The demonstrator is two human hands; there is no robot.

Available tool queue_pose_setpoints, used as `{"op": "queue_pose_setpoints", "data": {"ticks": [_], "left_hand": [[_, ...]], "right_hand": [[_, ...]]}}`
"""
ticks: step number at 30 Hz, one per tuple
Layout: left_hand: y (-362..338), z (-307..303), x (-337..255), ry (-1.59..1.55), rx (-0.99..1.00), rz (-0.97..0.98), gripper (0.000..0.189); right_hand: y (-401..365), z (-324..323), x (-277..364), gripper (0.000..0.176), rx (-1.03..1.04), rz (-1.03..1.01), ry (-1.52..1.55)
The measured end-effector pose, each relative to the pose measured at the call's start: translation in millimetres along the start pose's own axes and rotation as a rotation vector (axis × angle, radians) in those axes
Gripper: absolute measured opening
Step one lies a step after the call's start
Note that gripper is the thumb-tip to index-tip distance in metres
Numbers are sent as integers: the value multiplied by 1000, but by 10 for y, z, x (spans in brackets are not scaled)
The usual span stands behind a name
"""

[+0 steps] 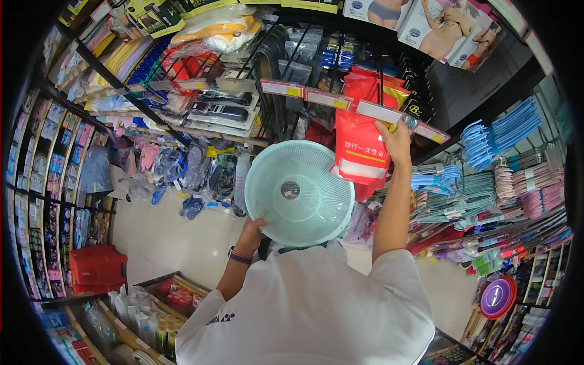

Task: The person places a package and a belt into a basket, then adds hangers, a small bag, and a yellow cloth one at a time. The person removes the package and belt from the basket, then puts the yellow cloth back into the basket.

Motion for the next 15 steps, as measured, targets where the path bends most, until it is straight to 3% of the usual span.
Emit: {"op": "queue_pose_setpoints", "data": {"ticks": [7, 10, 15], "left_hand": [[-67, -121, -9, 37, 49, -15, 56], [-147, -161, -17, 36, 48, -29, 57], [-207, -301, 84, 7, 52, 10, 58]], "right_hand": [[0, 8, -221, 22, -24, 200, 320], [-32, 30, -8, 22, -67, 208, 249], [-10, -21, -209, 24, -186, 150, 273]]}}
Point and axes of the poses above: each hand's wrist, its own y-axis towards the middle knuckle, its own z-axis out of the palm, x = y × z, the point moved 6 cm from there along y, towards the middle knuckle, and after that the axes turned 6 degrees about y, right-handed, at the moved point
